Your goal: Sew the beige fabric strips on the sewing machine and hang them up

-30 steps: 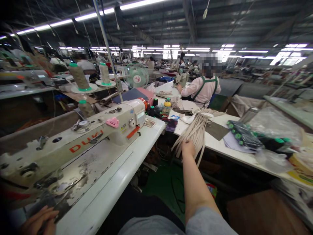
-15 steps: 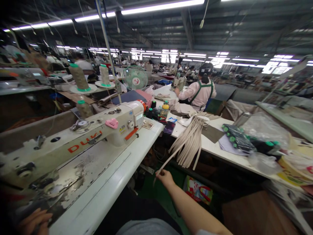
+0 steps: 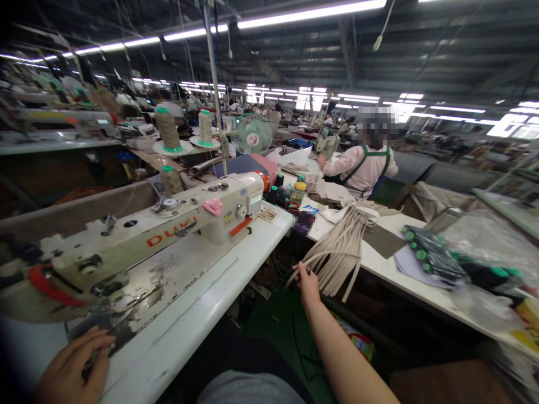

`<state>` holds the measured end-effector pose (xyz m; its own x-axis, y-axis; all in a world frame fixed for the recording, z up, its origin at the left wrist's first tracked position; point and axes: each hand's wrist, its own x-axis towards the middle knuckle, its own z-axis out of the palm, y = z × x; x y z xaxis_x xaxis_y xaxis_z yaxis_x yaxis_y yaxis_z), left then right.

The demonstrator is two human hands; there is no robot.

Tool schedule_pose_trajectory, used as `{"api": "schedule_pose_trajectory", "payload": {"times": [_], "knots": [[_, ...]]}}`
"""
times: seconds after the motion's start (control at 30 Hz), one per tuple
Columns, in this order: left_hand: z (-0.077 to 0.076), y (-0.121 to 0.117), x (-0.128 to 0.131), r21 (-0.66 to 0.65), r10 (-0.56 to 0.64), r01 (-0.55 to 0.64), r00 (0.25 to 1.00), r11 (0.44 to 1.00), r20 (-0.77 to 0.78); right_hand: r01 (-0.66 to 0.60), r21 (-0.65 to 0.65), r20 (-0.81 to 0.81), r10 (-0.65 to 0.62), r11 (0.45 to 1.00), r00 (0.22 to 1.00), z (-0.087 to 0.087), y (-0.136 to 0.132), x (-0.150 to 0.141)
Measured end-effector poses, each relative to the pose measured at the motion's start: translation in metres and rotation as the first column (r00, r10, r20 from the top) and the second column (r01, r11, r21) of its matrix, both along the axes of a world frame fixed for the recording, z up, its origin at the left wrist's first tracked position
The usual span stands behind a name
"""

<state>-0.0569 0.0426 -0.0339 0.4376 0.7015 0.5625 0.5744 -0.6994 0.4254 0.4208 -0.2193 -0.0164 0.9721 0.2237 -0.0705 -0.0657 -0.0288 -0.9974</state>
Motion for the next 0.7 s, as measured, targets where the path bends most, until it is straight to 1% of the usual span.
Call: {"api": "schedule_pose_trajectory", "payload": {"times": [0.1, 0.17, 0.23, 0.3, 0.33, 0.37, 0.4, 0.43, 0.47, 0.53, 0.57, 0.63, 0.67, 0.7], "knots": [[0.014, -0.009, 0.008, 0.01, 0.012, -0.012, 1.0, 1.0, -0.014, -0.023, -0.022, 0.043, 0.024, 0.999, 0.999, 0.004, 0.002, -0.009], [0.024, -0.014, 0.012, -0.024, 0.04, -0.041, 0.999, 0.999, -0.014, -0.026, -0.04, 0.085, 0.029, 0.999, 0.996, 0.014, 0.002, -0.008], [0.033, -0.018, 0.016, -0.076, 0.094, -0.093, 0.996, 0.993, 0.003, -0.058, -0.073, 0.132, 0.067, 0.996, 0.989, 0.027, 0.004, -0.007], [0.042, -0.02, 0.018, -0.127, 0.154, -0.148, 0.987, 0.981, 0.041, -0.146, -0.128, 0.18, 0.167, 0.981, 0.969, 0.041, 0.008, -0.013], [0.046, -0.019, 0.019, -0.153, 0.172, -0.161, 0.983, 0.975, 0.059, -0.215, -0.162, 0.202, 0.245, 0.963, 0.948, 0.048, 0.012, -0.018], [0.051, -0.018, 0.02, -0.181, 0.199, -0.183, 0.977, 0.966, 0.075, -0.298, -0.196, 0.221, 0.339, 0.934, 0.915, 0.053, 0.016, -0.025], [0.055, -0.014, 0.02, -0.214, 0.229, -0.208, 0.97, 0.955, 0.082, -0.386, -0.228, 0.237, 0.436, 0.894, 0.868, 0.057, 0.02, -0.034], [0.06, -0.01, 0.02, -0.242, 0.257, -0.232, 0.963, 0.942, 0.08, -0.476, -0.278, 0.265, 0.543, 0.834, 0.797, 0.06, 0.024, -0.044], [0.065, -0.004, 0.02, -0.273, 0.273, -0.245, 0.96, 0.93, 0.067, -0.557, -0.35, 0.308, 0.654, 0.753, 0.691, 0.061, 0.028, -0.055], [0.072, 0.011, 0.019, -0.318, 0.29, -0.272, 0.957, 0.908, 0.01, -0.671, -0.462, 0.344, 0.815, 0.579, 0.467, 0.063, 0.033, -0.08], [0.074, 0.019, 0.018, -0.327, 0.298, -0.286, 0.954, 0.901, -0.013, -0.716, -0.502, 0.334, 0.872, 0.485, 0.357, 0.063, 0.034, -0.093], [0.076, 0.035, 0.016, -0.34, 0.305, -0.303, 0.951, 0.89, -0.051, -0.787, -0.539, 0.28, 0.945, 0.3, 0.169, 0.066, 0.033, -0.12], [0.076, 0.042, 0.015, -0.346, 0.303, -0.306, 0.951, 0.887, -0.065, -0.808, -0.547, 0.258, 0.962, 0.22, 0.088, 0.068, 0.033, -0.133], [0.076, 0.048, 0.015, -0.352, 0.298, -0.306, 0.951, 0.885, -0.077, -0.82, -0.551, 0.244, 0.97, 0.154, 0.018, 0.071, 0.033, -0.145]]}}
